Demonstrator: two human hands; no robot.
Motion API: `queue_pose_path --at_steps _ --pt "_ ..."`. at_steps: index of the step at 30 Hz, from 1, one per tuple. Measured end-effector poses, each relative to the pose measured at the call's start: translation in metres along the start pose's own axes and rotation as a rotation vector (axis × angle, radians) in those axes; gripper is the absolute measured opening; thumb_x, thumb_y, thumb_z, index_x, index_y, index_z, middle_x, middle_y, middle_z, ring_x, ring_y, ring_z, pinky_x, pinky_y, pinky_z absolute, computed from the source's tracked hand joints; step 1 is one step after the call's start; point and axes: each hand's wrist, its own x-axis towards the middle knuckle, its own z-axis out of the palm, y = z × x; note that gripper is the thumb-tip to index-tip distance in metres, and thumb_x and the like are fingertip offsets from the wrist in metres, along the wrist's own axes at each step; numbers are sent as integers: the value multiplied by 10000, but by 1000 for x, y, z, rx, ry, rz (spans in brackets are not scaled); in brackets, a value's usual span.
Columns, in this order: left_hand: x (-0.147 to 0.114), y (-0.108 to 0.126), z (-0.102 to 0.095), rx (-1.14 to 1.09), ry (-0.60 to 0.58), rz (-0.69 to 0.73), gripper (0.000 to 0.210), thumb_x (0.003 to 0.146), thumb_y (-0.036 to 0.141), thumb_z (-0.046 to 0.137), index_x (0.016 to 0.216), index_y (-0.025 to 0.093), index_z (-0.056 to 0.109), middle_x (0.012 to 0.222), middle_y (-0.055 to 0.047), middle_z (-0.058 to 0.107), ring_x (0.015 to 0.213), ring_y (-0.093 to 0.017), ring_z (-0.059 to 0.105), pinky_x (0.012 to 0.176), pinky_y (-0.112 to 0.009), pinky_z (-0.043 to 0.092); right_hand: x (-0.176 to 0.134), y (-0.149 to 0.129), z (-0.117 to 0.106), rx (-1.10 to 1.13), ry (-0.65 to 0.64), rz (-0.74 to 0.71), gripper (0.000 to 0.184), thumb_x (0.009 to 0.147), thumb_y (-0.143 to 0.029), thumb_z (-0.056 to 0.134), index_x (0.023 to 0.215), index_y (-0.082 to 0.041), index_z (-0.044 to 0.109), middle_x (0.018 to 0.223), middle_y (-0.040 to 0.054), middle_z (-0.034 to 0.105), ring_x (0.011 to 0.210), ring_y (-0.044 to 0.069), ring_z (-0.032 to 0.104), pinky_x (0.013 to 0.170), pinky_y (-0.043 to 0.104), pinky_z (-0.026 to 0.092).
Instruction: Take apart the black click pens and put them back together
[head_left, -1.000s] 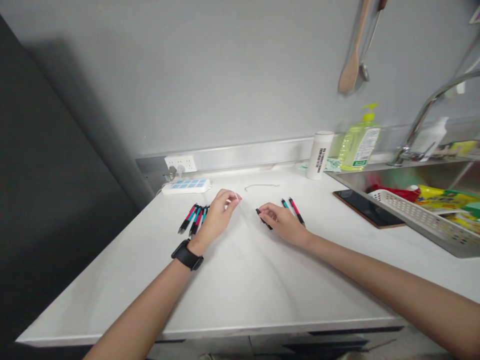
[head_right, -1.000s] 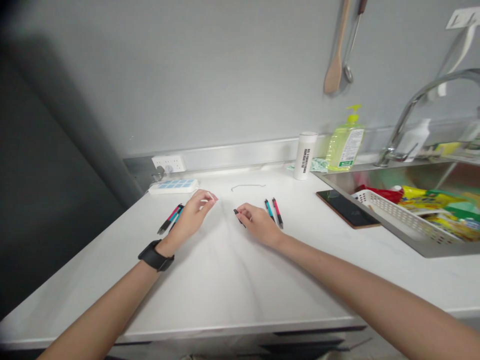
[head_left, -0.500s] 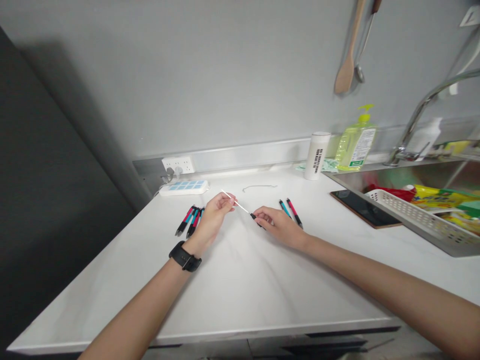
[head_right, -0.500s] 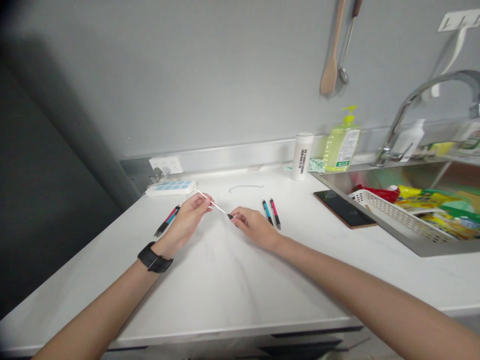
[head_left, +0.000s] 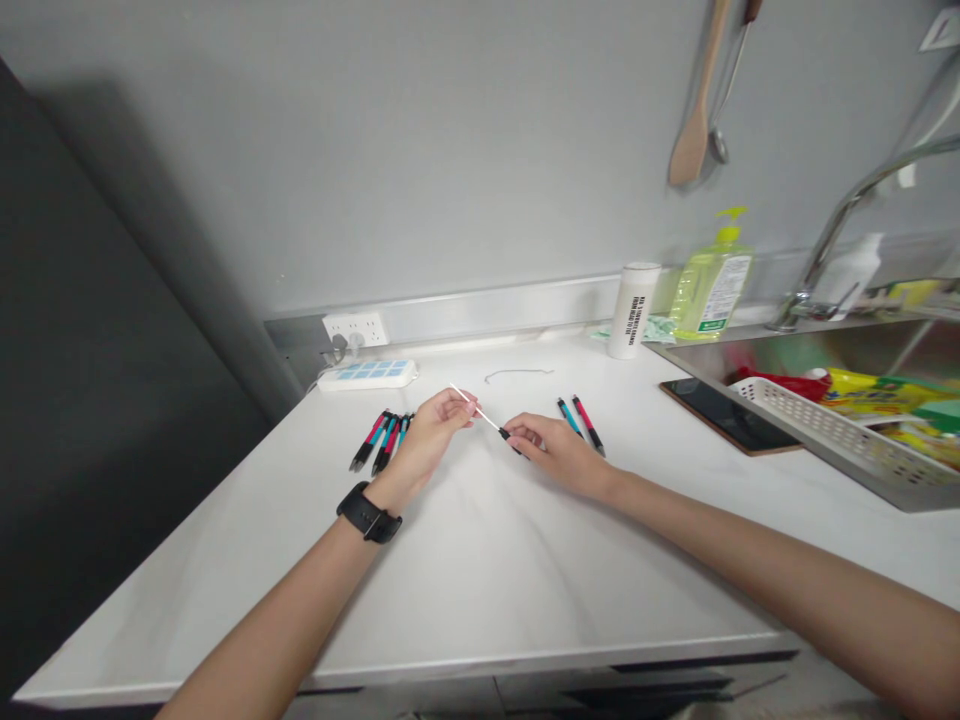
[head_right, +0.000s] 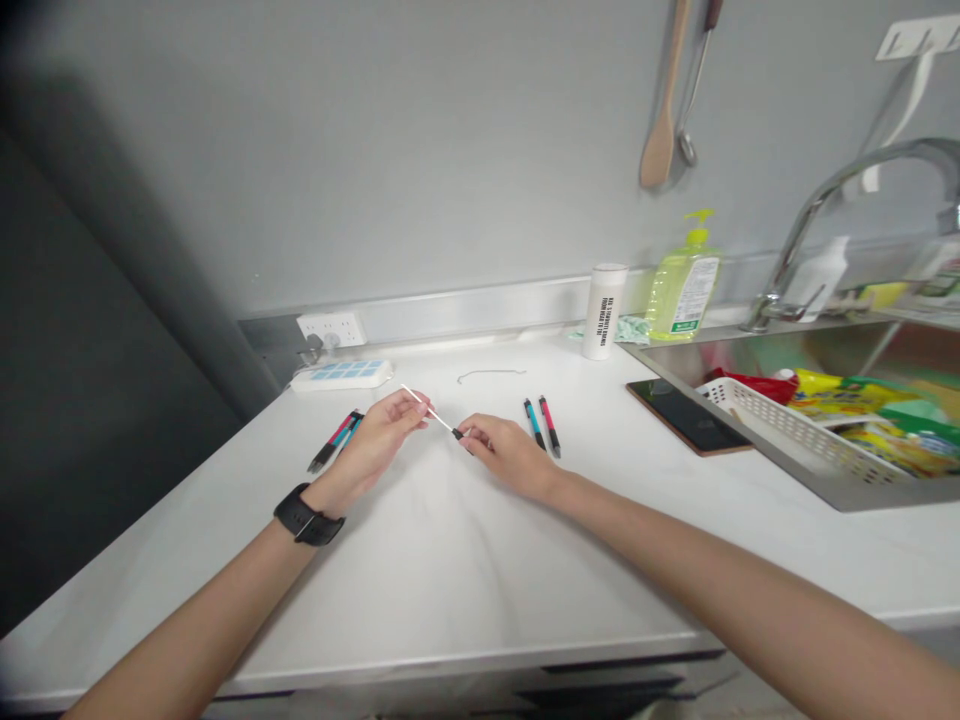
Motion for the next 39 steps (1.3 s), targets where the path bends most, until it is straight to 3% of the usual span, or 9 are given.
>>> queue_pose_path --at_steps 4,11,15,24,32,39 --pt "-3 1 3 32 -90 -31 206 732 318 699 815 153 608 815 -19 632 771 -118 570 759 -246 433 -1 0 1 12 -18 -24 201 881 -285 502 1000 -175 620 827 29 666 697 127 568 685 256 446" --pt "-7 4 9 87 -133 -80 222 705 327 711 789 144 616 802 -32 653 773 -135 585 764 -256 430 -2 -2 -1 19 -29 -44 201 886 -280 498 1009 -172 616 839 34 673 707 128 579 694 258 451" --pt "-7 6 10 85 -78 -66 215 765 364 647 814 157 616 817 -17 631 776 -125 580 763 -251 433 -2 -1 0 16 -28 -46 204 886 -289 503 1012 -173 614 833 32 671 698 126 576 692 258 450" --pt "-3 7 9 55 88 45 188 748 344 637 779 167 581 714 8 591 700 -123 582 681 -251 460 -1 -2 -1 19 -15 -12 200 881 -292 498 1004 -173 600 795 23 664 681 125 573 676 260 447" --pt "-10 9 12 386 12 194 126 775 256 600 872 176 595 891 -29 654 800 -134 609 752 -265 460 -2 -2 1 23 -20 12 139 874 -284 501 957 -185 553 729 -1 633 645 120 547 657 259 432" --pt "-12 11 13 398 -13 209 183 782 192 563 937 200 466 860 -6 616 808 -116 614 676 -223 446 -3 -1 0 23 -17 -14 151 886 -292 490 976 -184 546 752 6 638 659 120 553 668 261 436"
